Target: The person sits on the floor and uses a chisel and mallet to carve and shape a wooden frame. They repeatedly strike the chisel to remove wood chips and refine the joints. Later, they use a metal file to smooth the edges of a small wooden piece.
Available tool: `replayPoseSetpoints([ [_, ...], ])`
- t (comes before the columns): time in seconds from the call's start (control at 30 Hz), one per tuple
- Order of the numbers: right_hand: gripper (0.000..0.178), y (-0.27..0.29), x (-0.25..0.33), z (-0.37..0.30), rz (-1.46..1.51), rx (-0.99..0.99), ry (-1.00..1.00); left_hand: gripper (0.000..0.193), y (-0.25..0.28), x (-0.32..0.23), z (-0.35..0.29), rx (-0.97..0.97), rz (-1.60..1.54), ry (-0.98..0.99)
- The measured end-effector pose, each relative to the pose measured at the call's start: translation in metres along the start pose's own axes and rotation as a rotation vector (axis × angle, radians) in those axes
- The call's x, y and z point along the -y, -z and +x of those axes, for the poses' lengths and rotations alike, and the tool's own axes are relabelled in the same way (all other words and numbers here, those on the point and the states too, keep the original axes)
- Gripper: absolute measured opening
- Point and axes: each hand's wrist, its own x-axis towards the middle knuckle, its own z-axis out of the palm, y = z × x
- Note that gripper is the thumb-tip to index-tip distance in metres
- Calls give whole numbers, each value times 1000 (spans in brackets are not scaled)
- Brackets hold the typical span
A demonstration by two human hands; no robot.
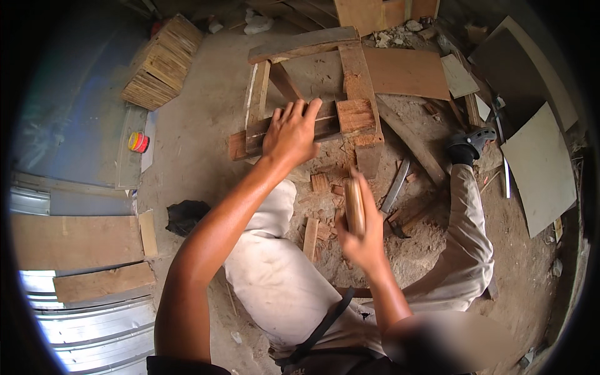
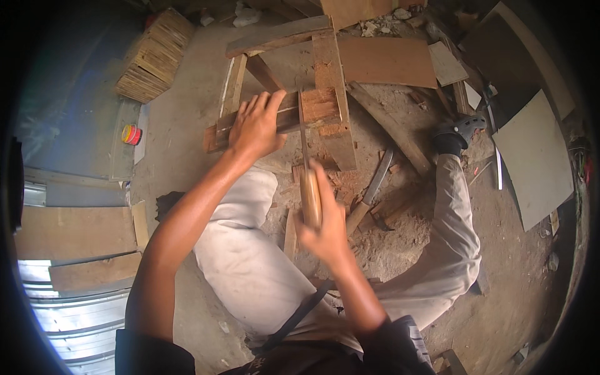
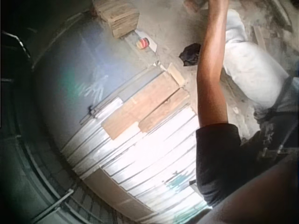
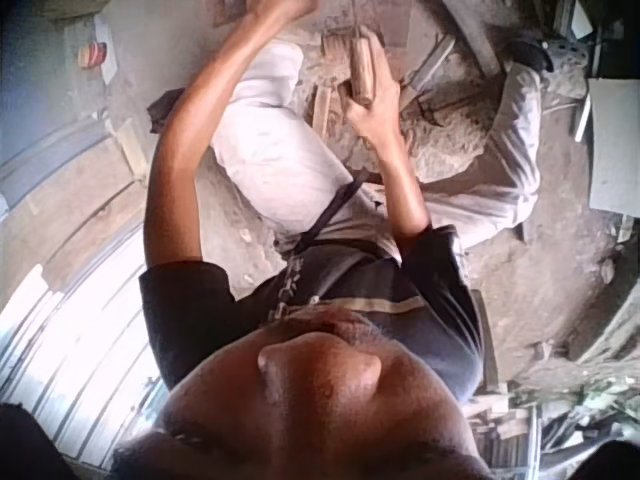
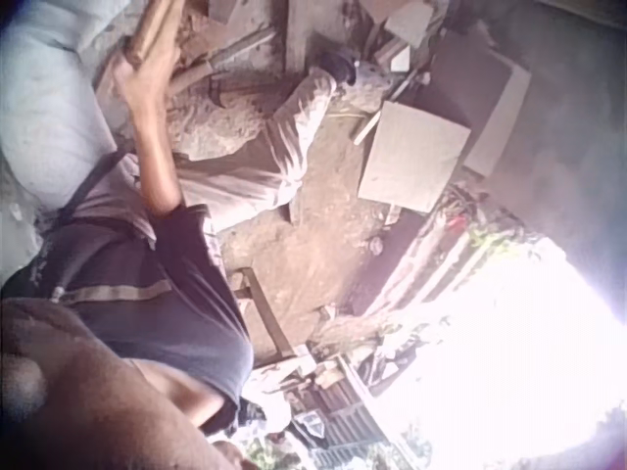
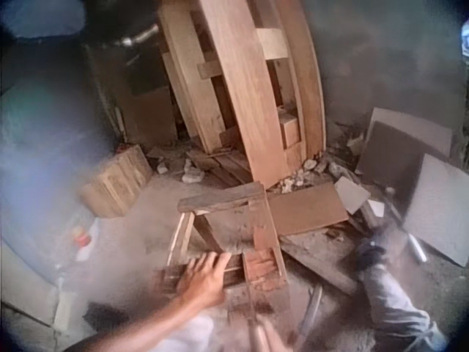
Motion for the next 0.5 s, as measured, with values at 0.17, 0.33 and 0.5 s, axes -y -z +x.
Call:
replayPoseSetpoints([
  [0.17,87,2,12,-11,-93,2,14,86,-5,1,3,-7,2,0],
  [0.33,83,-15,22,35,-125,-160,289,84,-1,1,1,-31,6,-22],
  [0.5,90,2,34,-32,-107,15,-107,86,4,1,6,102,-66,5],
])
